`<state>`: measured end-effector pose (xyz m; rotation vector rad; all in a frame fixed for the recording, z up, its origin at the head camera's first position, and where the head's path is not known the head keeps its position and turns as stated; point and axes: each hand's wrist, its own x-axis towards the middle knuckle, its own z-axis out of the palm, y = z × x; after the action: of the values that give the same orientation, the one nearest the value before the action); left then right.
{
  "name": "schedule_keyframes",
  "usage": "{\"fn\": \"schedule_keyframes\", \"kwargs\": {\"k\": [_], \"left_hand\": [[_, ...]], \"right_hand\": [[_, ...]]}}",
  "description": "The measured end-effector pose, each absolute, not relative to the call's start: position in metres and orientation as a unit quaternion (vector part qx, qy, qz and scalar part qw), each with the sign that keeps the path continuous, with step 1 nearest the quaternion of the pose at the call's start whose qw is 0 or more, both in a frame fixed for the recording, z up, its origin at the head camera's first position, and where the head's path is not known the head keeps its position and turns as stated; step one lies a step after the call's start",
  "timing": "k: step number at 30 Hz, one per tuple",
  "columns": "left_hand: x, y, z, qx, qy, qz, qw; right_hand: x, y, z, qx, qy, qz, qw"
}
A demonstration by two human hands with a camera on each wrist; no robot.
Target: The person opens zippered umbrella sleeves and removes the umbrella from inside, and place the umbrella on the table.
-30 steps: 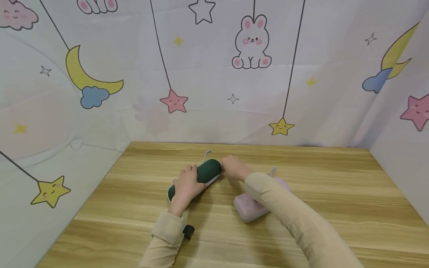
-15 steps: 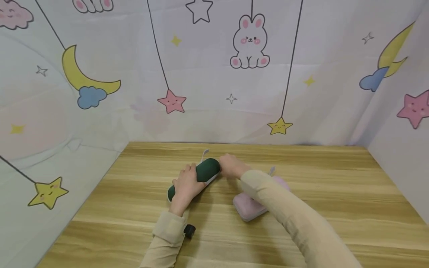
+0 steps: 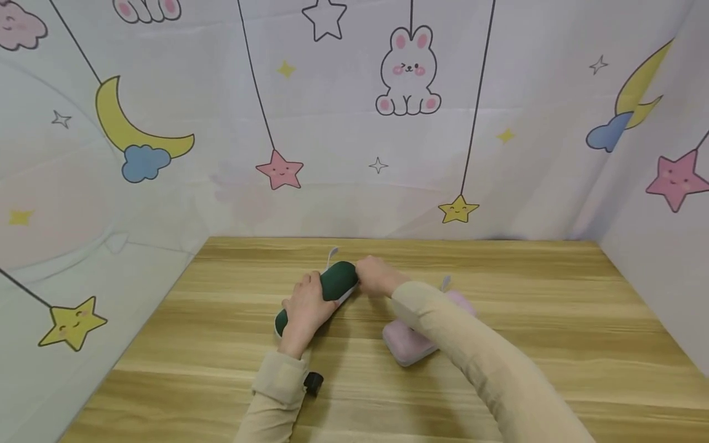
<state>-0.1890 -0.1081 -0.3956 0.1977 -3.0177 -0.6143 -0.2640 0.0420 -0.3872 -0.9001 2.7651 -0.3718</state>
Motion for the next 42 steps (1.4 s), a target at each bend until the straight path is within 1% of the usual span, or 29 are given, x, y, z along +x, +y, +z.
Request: {"fn": "schedule_keyframes", "kwargs": {"k": [5,10,18,29,36,42], "left_hand": [[-0.1897,-0.1078,-0.3953,0.066,-0.976,-0.205,0.034],[-0.1911,-0.107,-0.3956,0.069,-0.976,-0.206,0.031],[-0.1934,-0.1051,-0.3954,0.081,-0.974,-0.208,0.025],[-0.1957,-0.1041,-0.3969,0.088,-0.973,-0.213,0.015],[-0.1951,-0.1017,-0.396,0.095,-0.972,-0.214,0.007],[-0.1933,-0.0996,-0.3937,0.1,-0.971,-0.216,0.008]], "right_hand": [[-0.2643,0.0387,-0.3882,-0.311,0.937,-0.122,0.1],[-0.2654,0.0379,-0.3887,-0.303,0.939,-0.122,0.108],[-0.2679,0.0366,-0.3876,-0.319,0.937,-0.11,0.093],[-0.267,0.0343,-0.3849,-0.309,0.94,-0.096,0.104],[-0.2662,0.0353,-0.3882,-0.336,0.932,-0.104,0.084],[-0.2642,0.035,-0.3878,-0.351,0.925,-0.12,0.082]]}}
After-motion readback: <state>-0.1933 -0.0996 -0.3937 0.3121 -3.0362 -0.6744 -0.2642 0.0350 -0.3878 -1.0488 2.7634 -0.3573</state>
